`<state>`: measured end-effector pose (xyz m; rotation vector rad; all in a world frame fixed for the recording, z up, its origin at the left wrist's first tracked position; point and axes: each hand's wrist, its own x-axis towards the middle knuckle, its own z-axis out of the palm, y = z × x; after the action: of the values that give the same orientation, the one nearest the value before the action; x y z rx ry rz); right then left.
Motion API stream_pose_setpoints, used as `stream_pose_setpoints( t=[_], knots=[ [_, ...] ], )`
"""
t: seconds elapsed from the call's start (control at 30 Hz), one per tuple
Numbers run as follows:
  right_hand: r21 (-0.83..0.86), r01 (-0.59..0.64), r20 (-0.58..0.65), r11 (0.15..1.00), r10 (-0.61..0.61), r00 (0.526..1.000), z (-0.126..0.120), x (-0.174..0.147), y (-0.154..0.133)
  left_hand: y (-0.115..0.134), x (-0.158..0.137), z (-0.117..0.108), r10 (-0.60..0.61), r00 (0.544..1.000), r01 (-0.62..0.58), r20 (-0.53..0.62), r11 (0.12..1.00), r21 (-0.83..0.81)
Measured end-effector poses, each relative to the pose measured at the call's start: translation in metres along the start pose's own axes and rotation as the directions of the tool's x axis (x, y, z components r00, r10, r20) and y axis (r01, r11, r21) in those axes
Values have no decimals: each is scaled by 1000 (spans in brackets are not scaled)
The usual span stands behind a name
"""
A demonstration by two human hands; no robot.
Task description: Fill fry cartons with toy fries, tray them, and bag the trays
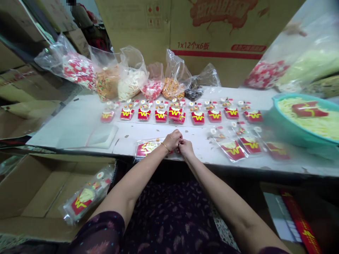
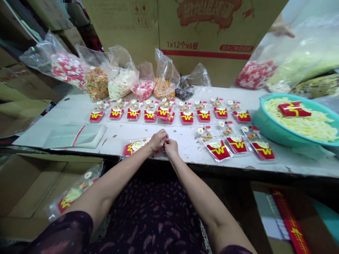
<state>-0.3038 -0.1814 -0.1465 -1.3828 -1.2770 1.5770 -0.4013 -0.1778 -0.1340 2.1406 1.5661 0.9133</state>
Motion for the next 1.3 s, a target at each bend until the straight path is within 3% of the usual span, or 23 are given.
stream_pose_setpoints(
  t=[0.1,0.3,0.37,0.63,0.7,0.9,1.13,1.3],
  knots=[
    [27,-7,-18,1000,7,1000,-5,4,-1,-7,-1,-1,20,997,-23,-72,999,-37],
    [309,-148,276,939,60,959,-22,-7,-10,-15,-9,-13,35,982,-62,-188,988,-140],
    [342,-165,321,925,50,946,-27,-12,-9,-16,-11,-18,31,979,-64,-201,984,-164],
    [324,-91,237,942,12,971,-48,-5,-12,-16,-19,-40,29,988,-63,-149,971,-229],
    [311,-67,264,948,-18,964,-50,-2,-18,-14,-19,-41,35,989,-67,-143,971,-229],
    [242,24,352,970,-111,930,-38,3,-27,-10,-17,-42,66,991,-92,-120,970,-223],
    [178,47,440,983,-122,889,-26,1,-29,-4,-13,-46,67,992,-88,-103,971,-221],
    [173,155,393,973,-213,894,-23,-2,-28,-3,-11,-46,48,995,-71,-92,962,-262]
  ],
)
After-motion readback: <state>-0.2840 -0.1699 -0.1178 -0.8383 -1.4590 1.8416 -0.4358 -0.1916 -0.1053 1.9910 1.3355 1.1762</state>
